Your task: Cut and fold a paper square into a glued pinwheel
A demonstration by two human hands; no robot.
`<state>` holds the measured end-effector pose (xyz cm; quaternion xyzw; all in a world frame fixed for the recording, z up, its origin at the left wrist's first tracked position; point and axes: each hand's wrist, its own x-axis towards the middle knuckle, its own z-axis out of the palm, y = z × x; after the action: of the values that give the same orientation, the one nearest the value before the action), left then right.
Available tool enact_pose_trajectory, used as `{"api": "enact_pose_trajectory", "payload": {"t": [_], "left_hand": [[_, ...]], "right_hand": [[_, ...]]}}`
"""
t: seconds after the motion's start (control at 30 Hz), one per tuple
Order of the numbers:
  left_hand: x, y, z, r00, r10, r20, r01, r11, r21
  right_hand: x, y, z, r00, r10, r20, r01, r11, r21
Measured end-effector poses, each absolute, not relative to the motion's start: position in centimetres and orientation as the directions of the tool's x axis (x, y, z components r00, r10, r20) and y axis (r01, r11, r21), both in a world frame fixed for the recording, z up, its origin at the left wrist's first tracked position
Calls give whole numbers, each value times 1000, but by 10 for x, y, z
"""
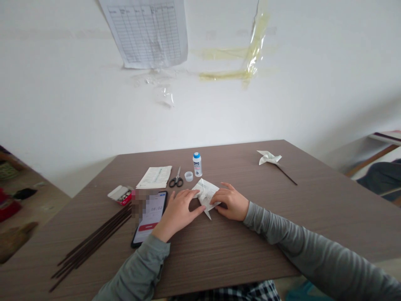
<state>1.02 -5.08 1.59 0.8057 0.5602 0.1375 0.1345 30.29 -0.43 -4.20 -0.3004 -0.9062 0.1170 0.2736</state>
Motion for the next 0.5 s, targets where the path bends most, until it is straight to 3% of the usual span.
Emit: {"api": "enact_pose_trajectory", "payload": {"t": [0.5], "left_hand": [[15,-53,21,366,930,36,859,-352,371]], "right_hand": [[296,4,-59,-507,717,479,535,697,-477]]}}
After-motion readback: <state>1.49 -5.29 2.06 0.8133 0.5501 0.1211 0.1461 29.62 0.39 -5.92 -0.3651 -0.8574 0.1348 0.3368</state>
